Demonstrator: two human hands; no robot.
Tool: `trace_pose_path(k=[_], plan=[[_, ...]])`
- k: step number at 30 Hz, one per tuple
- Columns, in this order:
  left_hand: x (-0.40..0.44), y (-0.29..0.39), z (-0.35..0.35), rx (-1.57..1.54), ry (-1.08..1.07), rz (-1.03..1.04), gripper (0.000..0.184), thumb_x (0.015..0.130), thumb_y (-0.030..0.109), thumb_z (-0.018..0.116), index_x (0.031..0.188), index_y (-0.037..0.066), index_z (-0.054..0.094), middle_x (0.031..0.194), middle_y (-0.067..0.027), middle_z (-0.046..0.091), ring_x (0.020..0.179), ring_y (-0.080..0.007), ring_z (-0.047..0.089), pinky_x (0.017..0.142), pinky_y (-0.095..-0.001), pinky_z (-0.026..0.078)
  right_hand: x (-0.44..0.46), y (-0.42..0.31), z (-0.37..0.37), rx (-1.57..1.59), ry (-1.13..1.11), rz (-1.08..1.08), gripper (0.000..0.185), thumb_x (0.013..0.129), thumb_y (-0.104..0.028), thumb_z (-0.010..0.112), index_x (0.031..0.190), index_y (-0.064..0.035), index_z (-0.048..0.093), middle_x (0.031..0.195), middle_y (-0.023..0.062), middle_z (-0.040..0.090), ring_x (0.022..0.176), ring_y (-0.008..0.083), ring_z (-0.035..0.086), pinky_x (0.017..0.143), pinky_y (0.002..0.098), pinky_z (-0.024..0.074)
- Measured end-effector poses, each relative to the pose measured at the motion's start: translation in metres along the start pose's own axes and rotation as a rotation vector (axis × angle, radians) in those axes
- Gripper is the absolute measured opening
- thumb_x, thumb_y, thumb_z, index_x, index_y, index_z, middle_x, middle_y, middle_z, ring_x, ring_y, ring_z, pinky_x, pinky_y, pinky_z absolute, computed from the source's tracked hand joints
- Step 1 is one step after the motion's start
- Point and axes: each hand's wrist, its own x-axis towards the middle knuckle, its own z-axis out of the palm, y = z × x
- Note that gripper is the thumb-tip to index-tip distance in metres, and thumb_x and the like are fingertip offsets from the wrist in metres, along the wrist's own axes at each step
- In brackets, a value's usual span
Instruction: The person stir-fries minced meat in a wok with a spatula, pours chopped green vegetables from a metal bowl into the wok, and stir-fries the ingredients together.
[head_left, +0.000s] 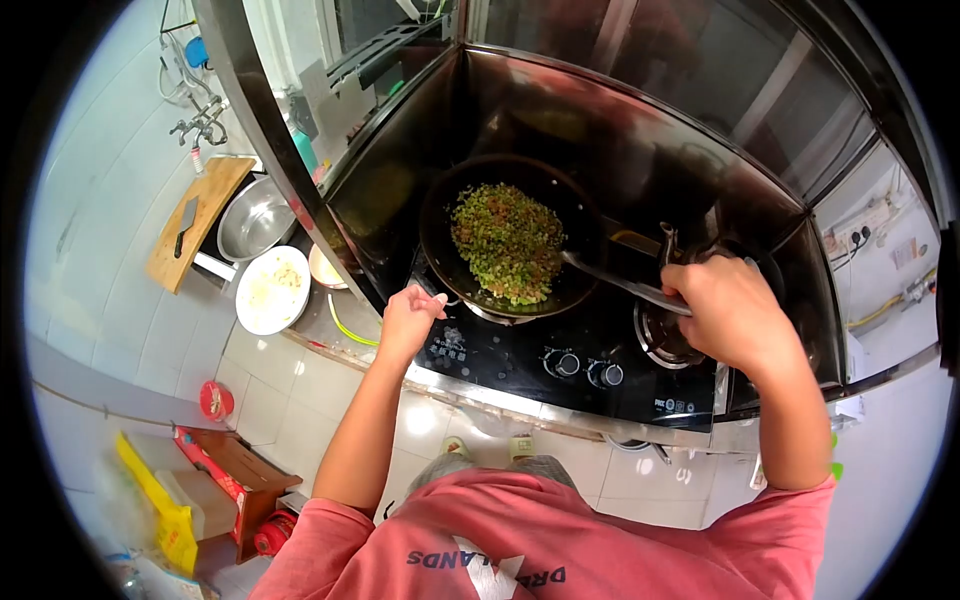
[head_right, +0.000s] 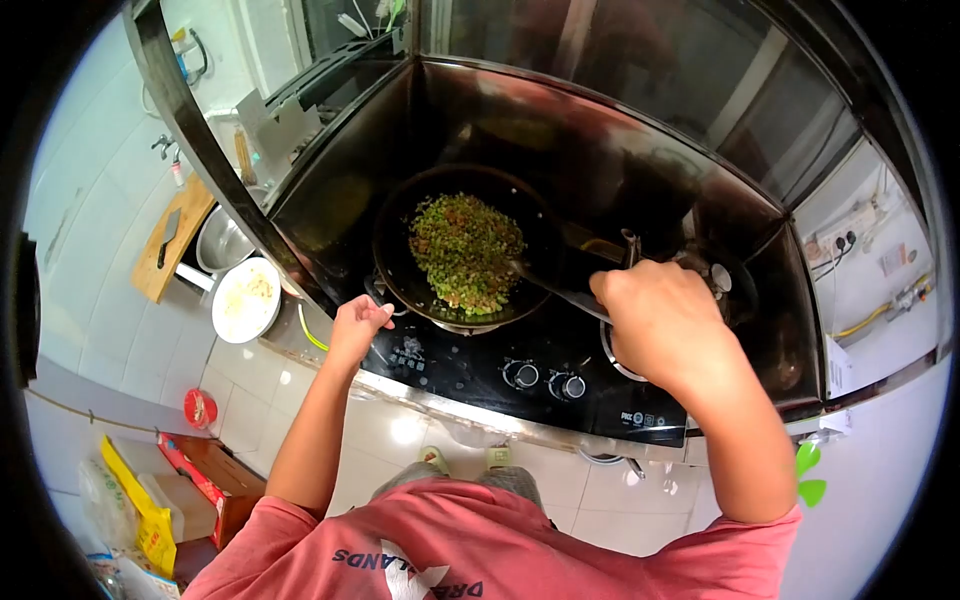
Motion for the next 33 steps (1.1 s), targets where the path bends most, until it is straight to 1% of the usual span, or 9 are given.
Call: trace_pose_path(k=[3,10,16,22,23,24,25,29,33], plan=[[0.002,-0.004,0.000,0.007,0.007,0.015,0.025,0.081,0.017,0.066,0.069,0.002,0.052,0.067,-0.0089,0.065,0.063,-0.0119,0.060,0.062,-0.0260,0.044,0.003,-0.007,-0.001,-0.104,-0.157,-0.045,0.015,0.064,-0.001,0.062,0.079,-0.0023,0.066,0.078,0.0191,0.065,0.078,0.0338,0.065,0.067,0.0415,0.0529],[0.001,0.000,0.001,-0.005,0.025,-0.003,0.025,0.082,0.012,0.066,0.067,0.007,0.047,0.062,-0.0027,0.058,0.060,-0.0081,0.055,0.055,-0.0218,0.036,0.050,-0.016,0.070,0.153,0.057,-0.043,0.015,0.064,-0.002,0.060,0.079,-0.0008,0.061,0.073,0.0212,0.062,0.077,0.0380,0.062,0.067,0.0457,0.0501],[-0.002,0.000,-0.001,0.116,0.032,0.001,0.027,0.081,0.022,0.066,0.066,0.001,0.056,0.065,-0.0055,0.064,0.058,-0.0096,0.055,0.058,-0.0259,0.042,0.018,-0.016,0.010,0.168,-0.265,-0.121,0.020,0.068,-0.002,0.060,0.087,-0.0001,0.065,0.086,0.0222,0.064,0.087,0.0379,0.063,0.077,0.0434,0.0521],[-0.006,0.006,0.000,0.151,0.066,-0.013,0.031,0.080,0.025,0.069,0.065,0.000,0.056,0.062,-0.0061,0.062,0.057,-0.0122,0.054,0.056,-0.0280,0.043,0.057,-0.017,0.064,0.292,-0.071,-0.020,0.020,0.076,-0.014,0.063,0.089,0.0016,0.061,0.080,0.0238,0.063,0.082,0.0405,0.061,0.073,0.0458,0.0484],[-0.008,0.006,0.001,0.215,0.126,0.022,0.032,0.079,0.025,0.070,0.067,0.000,0.055,0.062,-0.0060,0.060,0.057,-0.0135,0.054,0.056,-0.0289,0.043,0.054,-0.006,0.056,0.317,-0.117,-0.027,0.021,0.077,-0.015,0.063,0.089,0.0019,0.061,0.080,0.0231,0.063,0.084,0.0407,0.060,0.075,0.0451,0.0473],[-0.011,0.010,0.002,0.277,0.186,0.054,0.032,0.078,0.026,0.071,0.069,0.000,0.055,0.062,-0.0059,0.059,0.057,-0.0148,0.054,0.056,-0.0297,0.044,0.045,0.004,0.047,0.324,-0.070,-0.065,0.017,0.080,-0.013,0.061,0.086,0.0027,0.060,0.072,0.0213,0.062,0.069,0.0346,0.063,0.063,0.0417,0.0496],[-0.016,0.016,0.002,0.296,0.209,0.070,0.034,0.076,0.025,0.073,0.087,0.000,0.054,0.065,-0.0060,0.059,0.061,-0.0172,0.054,0.060,-0.0311,0.045,0.034,0.009,0.033,0.353,-0.112,-0.003,0.016,0.082,-0.013,0.060,0.084,0.0030,0.059,0.067,0.0192,0.061,0.060,0.0300,0.062,0.055,0.0392,0.0489],[-0.014,0.010,0.006,0.232,0.245,0.106,0.058,0.077,0.025,0.072,0.118,0.002,0.037,0.071,-0.0068,0.061,0.070,-0.0223,0.058,0.072,-0.0340,0.045,0.037,0.026,0.034,0.452,-0.257,0.271,0.018,0.089,-0.013,0.055,0.081,0.0028,0.057,0.057,0.0122,0.058,0.040,0.0175,0.055,0.036,0.0307,0.0438],[-0.011,0.008,0.007,0.250,0.216,0.106,0.063,0.078,0.027,0.071,0.123,0.001,0.035,0.074,-0.0063,0.062,0.070,-0.0244,0.059,0.072,-0.0349,0.046,0.065,0.049,0.071,0.652,-0.363,0.411,0.018,0.090,-0.017,0.056,0.086,0.0004,0.058,0.059,0.0096,0.060,0.046,0.0223,0.059,0.043,0.0334,0.0497]])
